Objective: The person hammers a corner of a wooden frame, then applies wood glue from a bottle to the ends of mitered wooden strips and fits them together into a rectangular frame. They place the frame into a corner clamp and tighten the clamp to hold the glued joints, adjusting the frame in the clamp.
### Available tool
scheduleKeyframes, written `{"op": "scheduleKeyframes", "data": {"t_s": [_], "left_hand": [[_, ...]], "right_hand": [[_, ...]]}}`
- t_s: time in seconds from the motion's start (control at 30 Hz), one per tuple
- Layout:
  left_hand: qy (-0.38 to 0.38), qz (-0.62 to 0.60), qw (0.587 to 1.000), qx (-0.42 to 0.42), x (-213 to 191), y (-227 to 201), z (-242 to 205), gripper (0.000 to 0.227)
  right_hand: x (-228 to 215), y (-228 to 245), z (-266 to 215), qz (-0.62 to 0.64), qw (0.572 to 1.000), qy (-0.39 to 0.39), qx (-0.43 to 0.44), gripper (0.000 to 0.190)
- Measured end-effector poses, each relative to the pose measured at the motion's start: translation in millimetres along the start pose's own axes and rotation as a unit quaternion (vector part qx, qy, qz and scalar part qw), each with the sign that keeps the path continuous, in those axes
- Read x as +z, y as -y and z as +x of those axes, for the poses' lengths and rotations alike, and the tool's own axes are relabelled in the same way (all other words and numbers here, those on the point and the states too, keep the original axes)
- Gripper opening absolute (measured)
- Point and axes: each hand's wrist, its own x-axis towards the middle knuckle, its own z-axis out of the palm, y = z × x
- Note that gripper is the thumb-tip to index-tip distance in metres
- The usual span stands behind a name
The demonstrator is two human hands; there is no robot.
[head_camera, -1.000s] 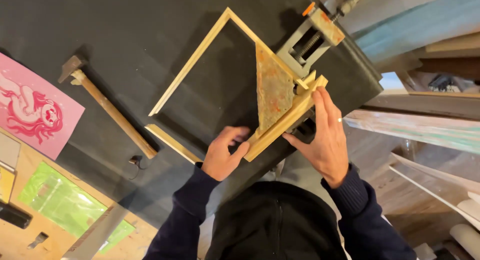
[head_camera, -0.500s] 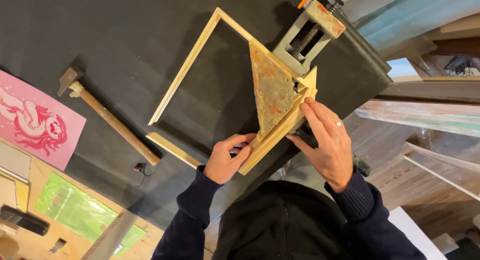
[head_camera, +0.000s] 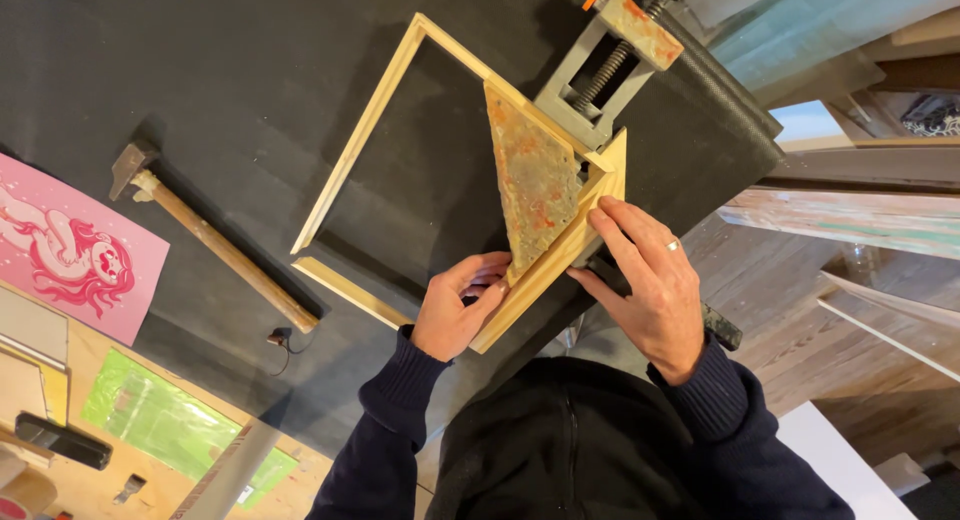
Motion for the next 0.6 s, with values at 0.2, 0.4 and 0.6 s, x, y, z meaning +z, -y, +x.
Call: {"op": "scheduleKeyframes", "data": {"t_s": [0.2, 0.4, 0.6], "left_hand": [[-0.002, 0.003, 1.000, -0.006, -0.7, -5.0, -0.1, 0.035], [-0.009, -0.010, 1.000, -0.013, 1.0, 0.1, -1.4, 0.033], [-0.018, -0.015, 0.999, -0.034, 0.9, -0.6, -2.4, 0.033]], "right_hand": [[1.2, 0.4, -0.1, -0.002, 1.000, 0.005, 0.010, 0.063], [2.6, 1.1, -0.1, 0.002, 1.000, 0.002, 0.016, 0.064], [-0.9, 2.7, 2.7, 0.008, 1.000, 0.003, 0.017, 0.063]]}}
